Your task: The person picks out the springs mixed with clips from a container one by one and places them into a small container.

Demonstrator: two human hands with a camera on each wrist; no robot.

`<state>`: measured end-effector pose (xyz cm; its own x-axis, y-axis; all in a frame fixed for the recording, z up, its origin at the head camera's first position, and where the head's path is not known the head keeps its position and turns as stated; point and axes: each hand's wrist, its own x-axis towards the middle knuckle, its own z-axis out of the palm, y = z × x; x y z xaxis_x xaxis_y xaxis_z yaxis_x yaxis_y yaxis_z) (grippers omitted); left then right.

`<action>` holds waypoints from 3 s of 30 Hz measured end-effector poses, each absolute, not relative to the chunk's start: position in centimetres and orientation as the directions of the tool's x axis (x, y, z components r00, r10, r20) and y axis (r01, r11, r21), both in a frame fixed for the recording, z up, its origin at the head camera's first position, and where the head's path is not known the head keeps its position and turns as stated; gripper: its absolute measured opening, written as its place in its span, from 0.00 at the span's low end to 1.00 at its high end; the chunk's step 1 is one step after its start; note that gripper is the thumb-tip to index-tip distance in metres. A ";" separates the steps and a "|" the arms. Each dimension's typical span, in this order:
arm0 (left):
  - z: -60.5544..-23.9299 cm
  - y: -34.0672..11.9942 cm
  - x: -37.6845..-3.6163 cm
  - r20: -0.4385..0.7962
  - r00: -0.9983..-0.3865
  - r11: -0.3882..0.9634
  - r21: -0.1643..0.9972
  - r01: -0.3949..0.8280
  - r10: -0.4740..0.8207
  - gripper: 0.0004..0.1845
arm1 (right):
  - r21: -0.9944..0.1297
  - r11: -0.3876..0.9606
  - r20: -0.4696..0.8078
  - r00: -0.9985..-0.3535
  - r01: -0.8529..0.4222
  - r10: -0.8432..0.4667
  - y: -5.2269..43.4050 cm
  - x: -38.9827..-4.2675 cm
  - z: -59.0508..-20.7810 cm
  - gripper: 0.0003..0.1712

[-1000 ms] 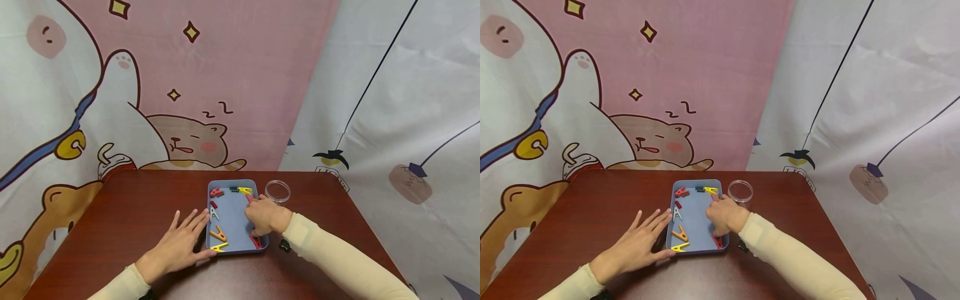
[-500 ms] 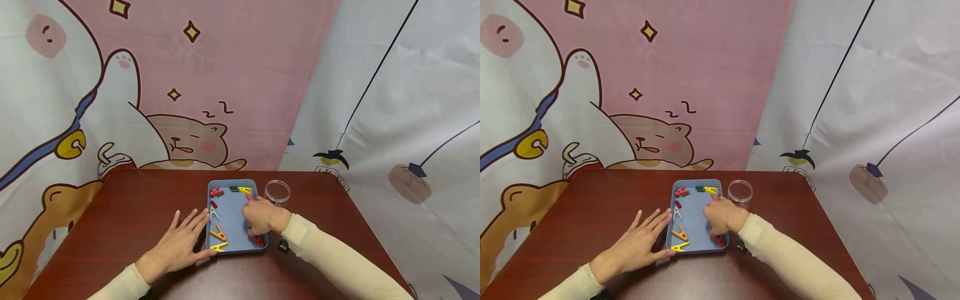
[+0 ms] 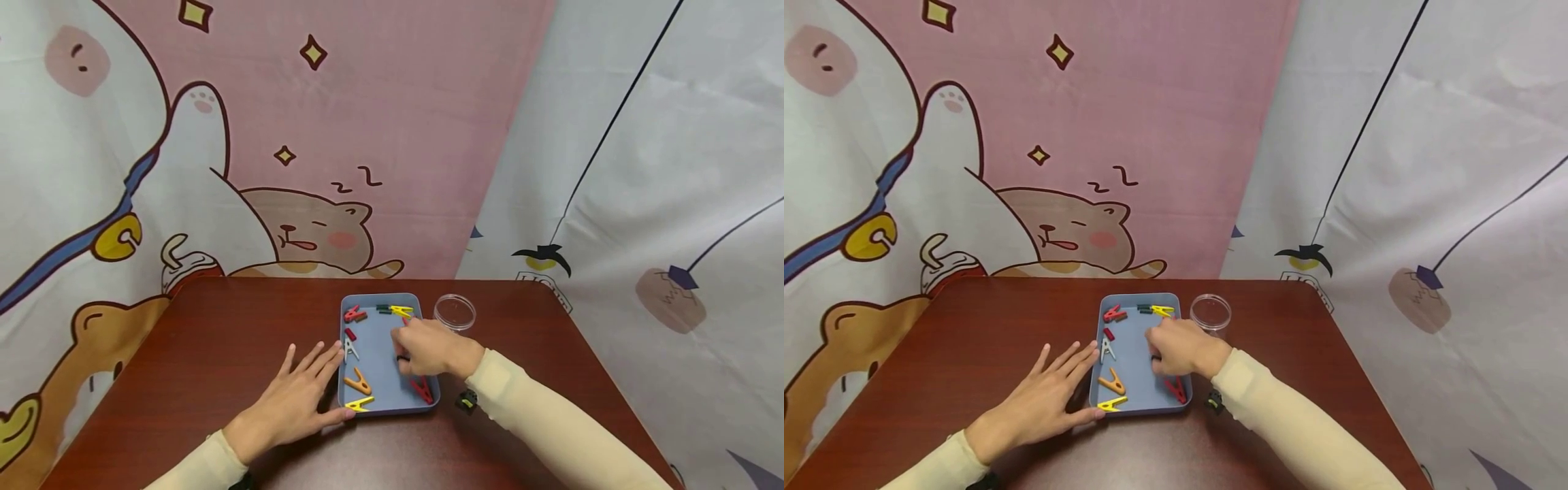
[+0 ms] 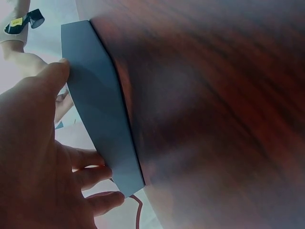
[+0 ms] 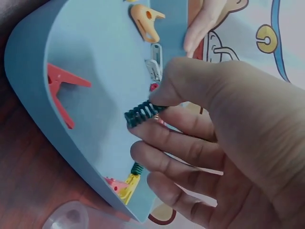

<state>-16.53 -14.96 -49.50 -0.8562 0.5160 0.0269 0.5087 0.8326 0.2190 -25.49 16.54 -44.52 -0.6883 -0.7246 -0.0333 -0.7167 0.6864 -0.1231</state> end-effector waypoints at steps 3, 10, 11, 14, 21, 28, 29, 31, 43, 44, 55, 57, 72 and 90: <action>-49.6 -15.0 -16.6 0.027 -0.855 0.832 0.220 0.510 0.517 0.60 | -0.150 0.681 0.002 -0.689 -0.716 -0.724 16.6 -25.3 -44.2 0.10; -50.0 -14.8 -16.8 0.022 -0.856 0.835 0.206 0.510 0.517 0.60 | -0.192 0.659 0.101 -0.682 -0.727 -0.724 16.9 -25.3 -44.0 0.10; -50.0 -14.8 -16.8 0.023 -0.856 0.835 0.206 0.510 0.517 0.60 | -0.200 0.654 0.115 -0.680 -0.730 -0.724 17.0 -25.3 -43.9 0.10; -50.0 -14.8 -16.8 0.022 -0.856 0.836 0.204 0.509 0.516 0.60 | -0.240 0.633 0.153 -0.673 -0.736 -0.724 17.2 -25.2 -43.8 0.08; -50.1 -14.8 -16.8 0.017 -0.858 0.839 0.200 0.507 0.514 0.61 | -0.322 0.584 0.232 -0.660 -0.745 -0.714 18.0 -25.1 -43.3 0.08; -50.0 -14.8 -16.6 0.027 -0.856 0.835 0.206 0.510 0.516 0.61 | -0.330 0.573 0.291 -0.658 -0.750 -0.695 18.9 -25.0 -42.7 0.08; -49.9 -14.8 -16.6 0.028 -0.856 0.835 0.208 0.510 0.516 0.60 | -0.335 0.575 0.295 -0.663 -0.746 -0.688 19.1 -25.0 -42.6 0.09; -49.9 -14.8 -16.6 0.026 -0.857 0.836 0.206 0.508 0.515 0.61 | -0.339 0.579 0.305 -0.669 -0.742 -0.678 19.4 -24.9 -42.5 0.10; -49.8 -14.8 -16.6 0.034 -0.852 0.831 0.204 0.518 0.523 0.61 | -0.335 0.636 0.315 -0.718 -0.696 -0.620 21.7 -24.3 -41.1 0.23; -49.9 -14.8 -16.6 0.033 -0.852 0.831 0.204 0.518 0.523 0.60 | -0.349 0.637 0.314 -0.726 -0.687 -0.611 21.9 -24.3 -41.0 0.23; -49.7 -14.8 -16.5 0.039 -0.850 0.832 0.190 0.522 0.525 0.61 | -0.405 0.609 0.418 -0.731 -0.681 -0.539 24.1 -24.5 -41.1 0.22; -49.7 -14.8 -16.5 0.034 -0.851 0.832 0.195 0.520 0.524 0.61 | -0.393 0.622 0.432 -0.733 -0.677 -0.525 24.5 -24.6 -41.2 0.21; -49.5 -14.9 -16.4 0.033 -0.855 0.836 0.197 0.513 0.517 0.61 | -0.394 0.740 0.439 -0.819 -0.545 -0.370 26.8 -25.3 -41.9 0.21; -49.9 -14.9 -16.5 0.034 -0.856 0.835 0.205 0.510 0.515 0.61 | -0.456 0.757 0.345 -0.877 -0.468 -0.335 27.7 -25.9 -43.4 0.23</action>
<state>-16.54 -14.95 -49.86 -0.8565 0.5151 0.0339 0.5104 0.8351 0.2052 -25.89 27.71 -43.39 -0.8770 -0.3348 0.3446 -0.4681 0.7568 -0.4562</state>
